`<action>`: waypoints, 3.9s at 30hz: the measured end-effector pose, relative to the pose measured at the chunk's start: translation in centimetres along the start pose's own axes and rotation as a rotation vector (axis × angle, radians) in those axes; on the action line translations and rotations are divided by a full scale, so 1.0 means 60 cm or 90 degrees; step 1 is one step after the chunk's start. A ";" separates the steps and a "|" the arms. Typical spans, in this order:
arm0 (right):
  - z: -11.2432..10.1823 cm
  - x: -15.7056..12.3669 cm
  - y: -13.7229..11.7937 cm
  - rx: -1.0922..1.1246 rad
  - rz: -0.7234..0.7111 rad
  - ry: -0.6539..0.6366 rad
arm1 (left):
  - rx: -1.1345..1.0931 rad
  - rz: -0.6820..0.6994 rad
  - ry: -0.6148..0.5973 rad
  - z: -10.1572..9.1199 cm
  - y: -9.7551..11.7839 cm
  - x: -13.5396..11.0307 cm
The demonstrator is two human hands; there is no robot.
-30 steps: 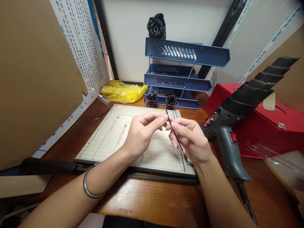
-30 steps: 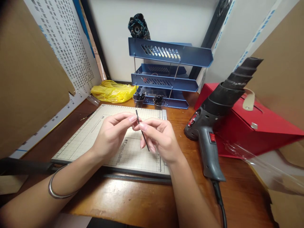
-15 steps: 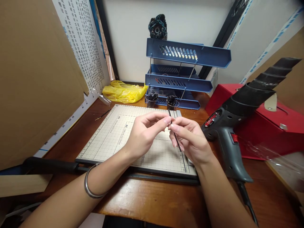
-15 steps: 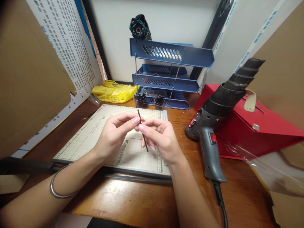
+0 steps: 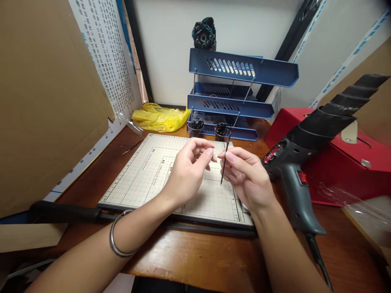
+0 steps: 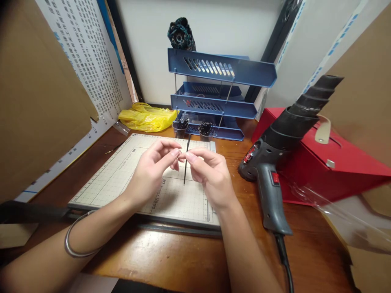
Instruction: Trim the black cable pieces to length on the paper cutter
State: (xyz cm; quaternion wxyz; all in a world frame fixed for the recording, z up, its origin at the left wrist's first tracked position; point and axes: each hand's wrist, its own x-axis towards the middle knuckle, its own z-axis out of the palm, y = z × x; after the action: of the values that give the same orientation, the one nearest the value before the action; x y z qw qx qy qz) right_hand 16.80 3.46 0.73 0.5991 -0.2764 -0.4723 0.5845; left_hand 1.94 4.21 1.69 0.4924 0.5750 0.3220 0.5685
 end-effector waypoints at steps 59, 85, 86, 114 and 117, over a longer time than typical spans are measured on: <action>0.003 0.016 -0.015 0.021 -0.030 0.236 | 0.084 -0.029 0.013 0.005 -0.004 -0.007; -0.175 0.078 0.083 -0.118 -0.066 0.282 | 0.162 -0.020 0.021 -0.005 0.025 0.047; -0.175 0.081 0.083 -0.113 -0.067 0.282 | 0.204 0.013 0.024 -0.009 0.024 0.068; -0.164 0.097 0.084 -0.089 -0.014 0.266 | 0.830 0.094 -0.210 0.046 -0.079 0.326; -0.166 0.098 0.086 -0.089 -0.014 0.261 | 0.840 0.093 -0.212 0.043 -0.075 0.332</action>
State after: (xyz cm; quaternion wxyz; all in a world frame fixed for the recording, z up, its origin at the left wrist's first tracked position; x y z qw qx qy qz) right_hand 22.61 12.19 -6.42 0.6685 -0.4252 -0.3825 0.4753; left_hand 8.21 23.60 4.54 0.0422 0.8549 0.4812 0.1894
